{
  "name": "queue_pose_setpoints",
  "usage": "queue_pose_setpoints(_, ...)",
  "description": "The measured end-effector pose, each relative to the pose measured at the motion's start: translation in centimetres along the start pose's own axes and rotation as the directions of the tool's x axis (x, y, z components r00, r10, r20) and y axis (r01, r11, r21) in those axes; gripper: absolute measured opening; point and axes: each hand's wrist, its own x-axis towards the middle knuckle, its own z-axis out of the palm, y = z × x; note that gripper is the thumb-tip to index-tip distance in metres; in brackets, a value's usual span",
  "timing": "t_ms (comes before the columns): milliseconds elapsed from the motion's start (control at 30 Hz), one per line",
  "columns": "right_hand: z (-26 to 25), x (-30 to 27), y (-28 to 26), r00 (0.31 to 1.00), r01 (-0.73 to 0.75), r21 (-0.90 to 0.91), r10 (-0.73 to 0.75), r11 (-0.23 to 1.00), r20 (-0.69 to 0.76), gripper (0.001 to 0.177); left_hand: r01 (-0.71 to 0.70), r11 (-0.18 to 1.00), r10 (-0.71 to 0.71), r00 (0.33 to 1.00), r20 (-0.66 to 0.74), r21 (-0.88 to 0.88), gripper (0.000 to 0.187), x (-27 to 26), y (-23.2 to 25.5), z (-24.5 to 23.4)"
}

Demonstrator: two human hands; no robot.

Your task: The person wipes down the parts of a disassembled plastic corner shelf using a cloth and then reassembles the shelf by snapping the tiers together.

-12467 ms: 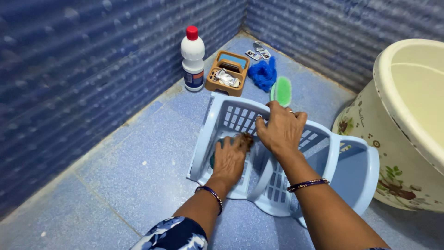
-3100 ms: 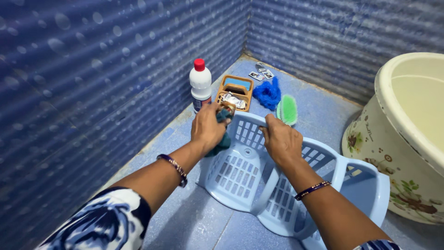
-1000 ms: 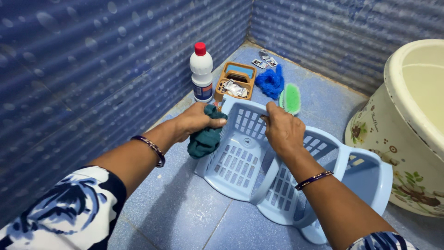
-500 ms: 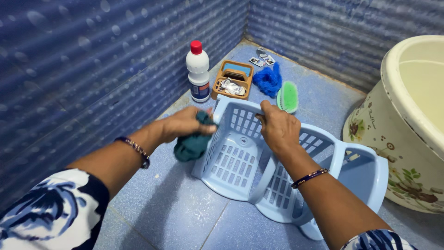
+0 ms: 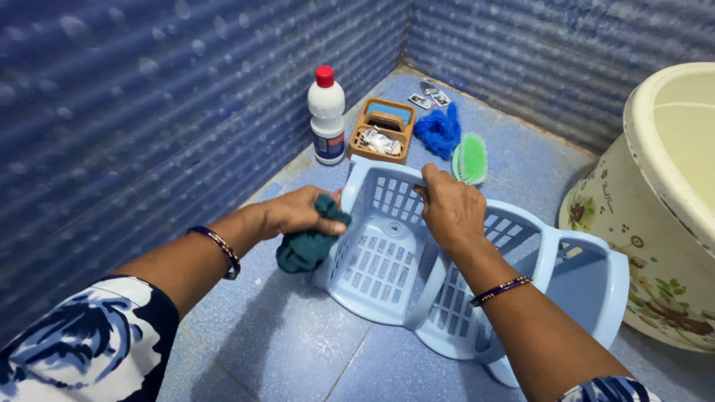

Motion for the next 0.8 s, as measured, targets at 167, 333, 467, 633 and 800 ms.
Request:
queue_pose_setpoints(167,-0.5,0.1,0.3,0.997,0.031,-0.027,-0.029,0.999,0.072,0.020,-0.023,0.975,0.008,0.998,0.069,0.221,0.041,-1.1,-1.4,0.6)
queue_pose_setpoints(333,-1.5,0.4,-0.5,0.994,0.063,-0.033,-0.060,0.997,0.089,0.043,-0.041,0.959,0.048,0.999,-0.019,0.280,0.061,-2.2,0.1,-0.2)
queue_pose_setpoints(467,-1.6,0.9,-1.6,0.983,0.177,0.017,-0.175,0.984,-0.058,0.045,-0.277,0.960,0.278,0.927,-0.251,0.041,0.059,-2.8,3.9,-1.8)
queue_pose_setpoints(633,-0.1,1.6,-2.6,0.996,0.075,0.036,-0.076,0.997,0.040,0.027,-0.230,0.859,0.450,0.766,-0.460,0.457,0.033,-1.8,6.9,0.3)
queue_pose_setpoints(800,-0.3,1.9,-2.1,0.997,0.030,0.009,-0.030,1.000,0.070,0.028,-0.232,0.633,0.705,0.567,-0.426,0.739,0.027,0.1,6.3,2.9)
